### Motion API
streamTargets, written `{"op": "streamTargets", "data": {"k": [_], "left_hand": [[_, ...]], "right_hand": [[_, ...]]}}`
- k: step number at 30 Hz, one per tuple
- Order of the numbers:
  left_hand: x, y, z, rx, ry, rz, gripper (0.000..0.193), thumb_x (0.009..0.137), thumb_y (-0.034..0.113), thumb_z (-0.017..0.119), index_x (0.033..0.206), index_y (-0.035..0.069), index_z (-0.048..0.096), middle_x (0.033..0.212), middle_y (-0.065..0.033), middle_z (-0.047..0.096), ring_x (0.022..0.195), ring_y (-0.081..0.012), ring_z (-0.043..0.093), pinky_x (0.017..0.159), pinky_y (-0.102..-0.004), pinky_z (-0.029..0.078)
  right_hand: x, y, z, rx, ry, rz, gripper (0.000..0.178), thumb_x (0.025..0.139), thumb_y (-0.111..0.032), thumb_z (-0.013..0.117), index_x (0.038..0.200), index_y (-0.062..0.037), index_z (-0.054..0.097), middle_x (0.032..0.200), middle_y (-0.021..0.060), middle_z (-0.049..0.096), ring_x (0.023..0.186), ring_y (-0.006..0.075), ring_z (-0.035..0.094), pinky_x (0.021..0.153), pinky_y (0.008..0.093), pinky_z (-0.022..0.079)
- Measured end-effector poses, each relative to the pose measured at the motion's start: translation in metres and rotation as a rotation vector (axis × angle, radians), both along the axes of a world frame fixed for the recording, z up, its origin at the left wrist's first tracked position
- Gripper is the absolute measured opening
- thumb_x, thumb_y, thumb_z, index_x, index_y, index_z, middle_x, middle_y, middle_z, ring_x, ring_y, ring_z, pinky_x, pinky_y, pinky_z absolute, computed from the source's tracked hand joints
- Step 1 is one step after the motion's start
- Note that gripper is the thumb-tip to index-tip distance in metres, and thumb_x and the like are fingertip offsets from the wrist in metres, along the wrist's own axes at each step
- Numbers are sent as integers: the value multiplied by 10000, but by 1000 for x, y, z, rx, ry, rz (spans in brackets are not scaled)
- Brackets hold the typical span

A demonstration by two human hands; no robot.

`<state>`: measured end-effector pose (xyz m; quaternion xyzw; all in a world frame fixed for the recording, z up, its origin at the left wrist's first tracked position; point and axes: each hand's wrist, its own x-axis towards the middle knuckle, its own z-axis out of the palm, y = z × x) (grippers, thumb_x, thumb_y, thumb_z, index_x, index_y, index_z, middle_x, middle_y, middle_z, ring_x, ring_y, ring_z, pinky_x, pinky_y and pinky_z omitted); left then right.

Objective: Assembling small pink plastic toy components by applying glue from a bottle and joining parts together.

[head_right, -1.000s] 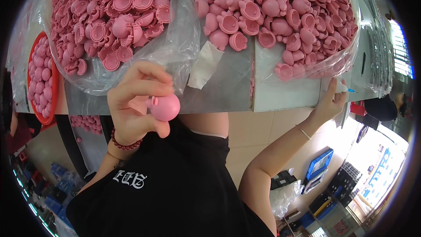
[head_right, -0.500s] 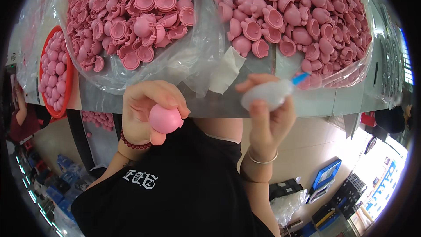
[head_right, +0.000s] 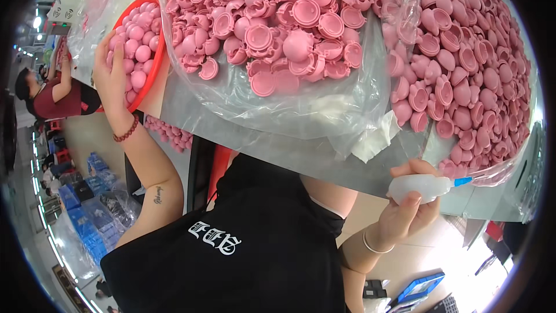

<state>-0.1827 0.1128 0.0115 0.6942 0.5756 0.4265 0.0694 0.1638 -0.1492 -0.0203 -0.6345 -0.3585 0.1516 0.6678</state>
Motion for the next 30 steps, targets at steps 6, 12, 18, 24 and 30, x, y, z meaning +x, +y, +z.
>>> {"op": "streamTargets", "data": {"k": [6,12,18,24,30], "left_hand": [[36,-21,9,145,-66,84,233,785,135,579,957,-21,569,951,-113,593,917,-192,547,829,-306,412],[100,-73,3,14,458,-398,172,615,149,705,738,89,601,799,-36,547,769,-231,498,699,-323,380],[116,-89,-1,2,184,-473,160,683,116,662,713,37,526,923,-93,555,834,-219,498,781,-338,370],[158,-140,-8,-759,-566,-1191,337,631,-75,689,869,-13,460,1004,-207,540,734,-163,560,656,-257,469],[185,-156,-14,-1023,-843,-1226,387,658,-37,683,1010,-72,525,1058,-212,528,878,-199,563,748,-283,462]], "right_hand": [[-4,2,-1,-23,-2,9,504,804,-383,516,950,99,500,688,132,557,495,89,413,435,181,271],[-8,1,2,-12,-30,53,520,799,-403,526,954,92,503,683,134,555,529,105,435,491,197,301],[-9,-10,5,48,-17,71,513,810,-415,501,921,85,470,707,153,527,415,93,390,377,165,273],[-46,7,27,125,442,401,481,764,-428,556,869,32,464,796,228,576,586,190,531,521,264,420],[-35,1,0,221,426,396,432,801,-328,566,976,51,458,801,157,599,661,177,575,566,260,461]]}}
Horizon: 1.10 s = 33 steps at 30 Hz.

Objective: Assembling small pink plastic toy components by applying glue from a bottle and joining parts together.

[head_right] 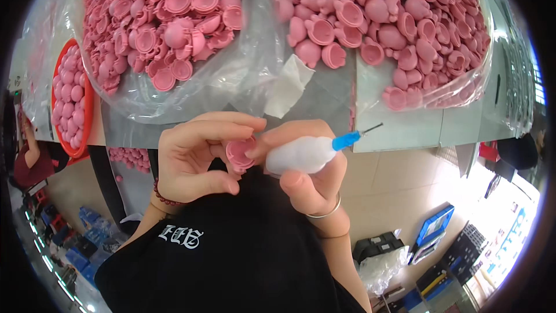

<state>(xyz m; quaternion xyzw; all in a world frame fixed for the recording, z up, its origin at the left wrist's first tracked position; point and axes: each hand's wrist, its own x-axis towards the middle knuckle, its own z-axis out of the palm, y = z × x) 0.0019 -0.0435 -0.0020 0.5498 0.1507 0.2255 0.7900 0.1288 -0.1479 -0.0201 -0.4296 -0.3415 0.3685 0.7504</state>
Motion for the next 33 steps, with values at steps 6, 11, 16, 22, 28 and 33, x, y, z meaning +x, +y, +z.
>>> {"op": "streamTargets", "data": {"k": [6,11,16,22,28,33], "left_hand": [[10,-11,-1,-310,-15,77,454,776,128,614,1140,-67,426,1112,-238,500,823,-169,567,684,-262,483],[8,-3,-18,-422,-245,-50,412,817,-15,496,1204,-31,355,1195,-171,448,885,-131,547,792,-265,460],[8,-5,-19,-329,-291,-58,417,812,-22,500,1202,-33,352,1209,-195,428,945,-159,535,807,-279,461],[12,-13,-5,-427,-120,70,515,762,131,636,1163,-40,361,1120,-287,469,808,-186,587,710,-278,497],[10,-11,-7,-409,-114,72,495,750,118,646,1136,-46,382,1108,-294,476,846,-204,589,739,-290,497],[11,-10,-7,-372,-94,64,499,740,127,658,1127,-44,392,1089,-293,490,864,-202,585,738,-291,498]], "right_hand": [[0,1,6,-55,55,-61,455,815,-366,540,987,44,448,724,117,573,582,141,530,516,215,419],[11,1,8,-131,-41,-313,575,817,-458,489,1070,51,401,593,45,417,431,83,328,390,205,217],[29,-2,8,110,-533,-399,574,776,-451,528,1055,45,455,697,47,370,548,113,308,420,227,197],[17,0,22,251,-787,-314,642,780,-593,437,900,32,521,648,29,391,496,102,334,401,227,211],[13,-1,22,175,-789,-282,638,785,-604,410,888,14,529,626,47,464,508,116,393,416,227,277],[14,-1,22,158,-818,-278,639,798,-594,395,914,19,531,625,45,452,500,118,385,412,225,274]]}}
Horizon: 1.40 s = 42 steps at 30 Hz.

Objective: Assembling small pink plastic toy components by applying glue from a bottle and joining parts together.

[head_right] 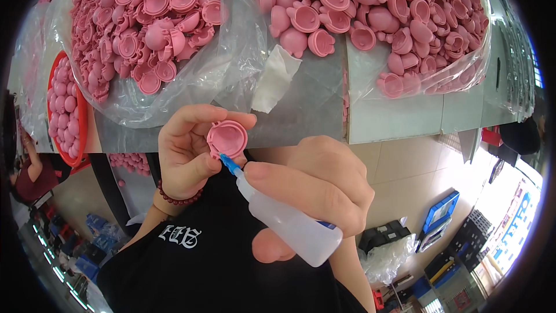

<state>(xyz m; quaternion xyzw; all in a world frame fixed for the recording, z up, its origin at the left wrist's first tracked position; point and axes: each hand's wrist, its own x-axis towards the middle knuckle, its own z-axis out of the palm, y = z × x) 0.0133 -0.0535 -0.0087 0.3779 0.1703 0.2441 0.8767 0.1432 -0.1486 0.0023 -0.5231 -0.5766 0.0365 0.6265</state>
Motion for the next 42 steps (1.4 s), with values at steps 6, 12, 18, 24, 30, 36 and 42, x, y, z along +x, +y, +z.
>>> {"op": "streamTargets", "data": {"k": [6,12,18,24,30,36,42], "left_hand": [[-5,4,-9,104,-206,-116,423,778,-70,518,1169,-81,357,1183,-240,438,1030,-285,516,867,-354,447],[-5,0,-1,9,-5,-5,478,731,140,672,1093,-44,420,1064,-289,507,875,-216,583,698,-283,505],[-5,1,-2,63,-44,1,467,725,130,675,1084,-44,431,1050,-296,513,818,-201,595,676,-273,511],[-6,1,2,51,28,-14,455,716,115,683,1067,-45,443,1043,-297,518,762,-195,607,680,-277,507],[-7,0,1,38,3,-5,436,717,105,681,1055,-38,445,1046,-302,512,758,-204,612,687,-283,512],[-9,5,-11,69,-263,-29,393,754,-66,564,1109,-82,397,1148,-265,465,979,-244,553,846,-331,453],[-9,6,-13,84,-214,-23,411,755,-53,573,1120,-75,386,1141,-265,469,959,-233,562,830,-320,464]], "right_hand": [[-1,5,-4,75,24,-55,659,807,-593,374,918,36,538,649,49,405,475,116,361,384,234,243],[-1,5,-2,152,119,-116,529,760,-497,547,874,18,594,631,24,547,514,120,476,407,225,341],[4,-2,-2,92,85,-93,558,752,-530,526,871,12,588,658,30,537,523,129,468,412,234,335],[3,-5,1,90,73,-84,560,765,-530,510,880,15,565,673,45,558,519,131,465,413,238,338],[3,-3,-1,129,60,-156,541,780,-496,524,834,40,571,703,77,595,511,125,473,405,231,330],[-2,-10,-3,67,38,-67,585,836,-512,391,859,54,539,640,57,404,486,131,367,404,232,239],[0,-8,-3,120,113,54,552,833,-493,417,927,41,521,635,40,377,518,130,365,430,227,246]]}}
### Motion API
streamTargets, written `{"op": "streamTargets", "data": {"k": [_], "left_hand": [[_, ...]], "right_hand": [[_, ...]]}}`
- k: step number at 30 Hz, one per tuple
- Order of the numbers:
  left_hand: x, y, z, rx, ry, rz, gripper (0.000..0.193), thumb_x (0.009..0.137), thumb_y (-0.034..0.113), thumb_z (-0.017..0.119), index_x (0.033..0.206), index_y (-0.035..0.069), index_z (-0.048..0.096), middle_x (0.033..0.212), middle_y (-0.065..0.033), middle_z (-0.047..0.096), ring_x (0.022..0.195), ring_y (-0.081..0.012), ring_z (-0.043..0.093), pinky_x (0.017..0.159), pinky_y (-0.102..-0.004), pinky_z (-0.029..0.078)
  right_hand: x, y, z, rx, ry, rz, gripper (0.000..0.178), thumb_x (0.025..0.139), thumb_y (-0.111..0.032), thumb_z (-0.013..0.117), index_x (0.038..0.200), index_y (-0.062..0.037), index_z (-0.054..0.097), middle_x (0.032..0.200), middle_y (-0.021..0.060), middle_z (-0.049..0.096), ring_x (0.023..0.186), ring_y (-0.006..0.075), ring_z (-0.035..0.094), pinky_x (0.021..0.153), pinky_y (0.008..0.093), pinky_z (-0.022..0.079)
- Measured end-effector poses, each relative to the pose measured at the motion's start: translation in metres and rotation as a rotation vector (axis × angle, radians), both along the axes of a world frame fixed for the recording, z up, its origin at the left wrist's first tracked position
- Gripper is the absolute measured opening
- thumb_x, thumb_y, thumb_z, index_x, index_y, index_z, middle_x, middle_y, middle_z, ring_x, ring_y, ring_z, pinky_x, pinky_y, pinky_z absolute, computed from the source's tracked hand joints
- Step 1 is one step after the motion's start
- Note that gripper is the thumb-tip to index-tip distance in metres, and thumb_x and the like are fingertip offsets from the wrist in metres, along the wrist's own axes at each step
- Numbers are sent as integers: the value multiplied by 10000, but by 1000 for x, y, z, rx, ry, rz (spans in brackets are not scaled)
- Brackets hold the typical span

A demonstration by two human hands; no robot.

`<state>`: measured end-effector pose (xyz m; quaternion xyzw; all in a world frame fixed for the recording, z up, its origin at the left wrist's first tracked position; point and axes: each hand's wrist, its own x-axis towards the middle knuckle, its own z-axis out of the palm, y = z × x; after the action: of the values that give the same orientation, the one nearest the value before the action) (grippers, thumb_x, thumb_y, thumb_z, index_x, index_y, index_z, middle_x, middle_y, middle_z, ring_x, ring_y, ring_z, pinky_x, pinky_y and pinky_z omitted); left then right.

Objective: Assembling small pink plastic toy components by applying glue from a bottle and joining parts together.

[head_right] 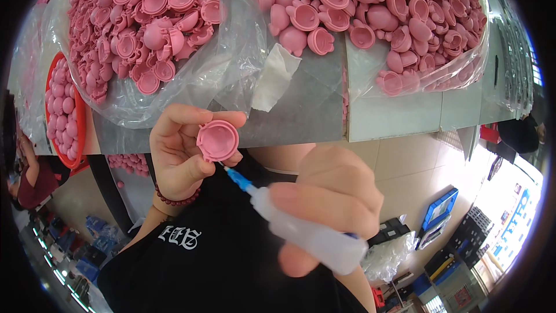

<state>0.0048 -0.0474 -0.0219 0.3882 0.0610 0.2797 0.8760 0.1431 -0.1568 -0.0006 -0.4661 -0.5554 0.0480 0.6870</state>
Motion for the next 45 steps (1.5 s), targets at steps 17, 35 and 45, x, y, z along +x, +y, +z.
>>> {"op": "streamTargets", "data": {"k": [17,35,45], "left_hand": [[1,4,-9,-430,-91,-199,474,745,148,660,1104,30,374,1048,-282,519,690,-211,611,574,-261,504],[-2,0,-1,-249,107,-37,534,678,169,723,1080,17,406,1009,-279,538,650,-203,607,572,-247,503],[3,3,3,-2,120,-8,441,723,-34,617,1119,-70,427,1103,-240,510,954,-199,558,814,-289,455]], "right_hand": [[155,-69,-21,-340,-86,-1309,503,706,-44,666,1117,32,387,1131,141,463,858,131,525,695,245,432],[49,7,14,-855,-103,-233,286,616,-52,706,871,-30,579,686,25,582,583,73,439,518,195,338],[36,-1,1,-770,-349,-264,355,542,-15,731,864,15,585,839,69,561,598,111,478,515,199,387]]}}
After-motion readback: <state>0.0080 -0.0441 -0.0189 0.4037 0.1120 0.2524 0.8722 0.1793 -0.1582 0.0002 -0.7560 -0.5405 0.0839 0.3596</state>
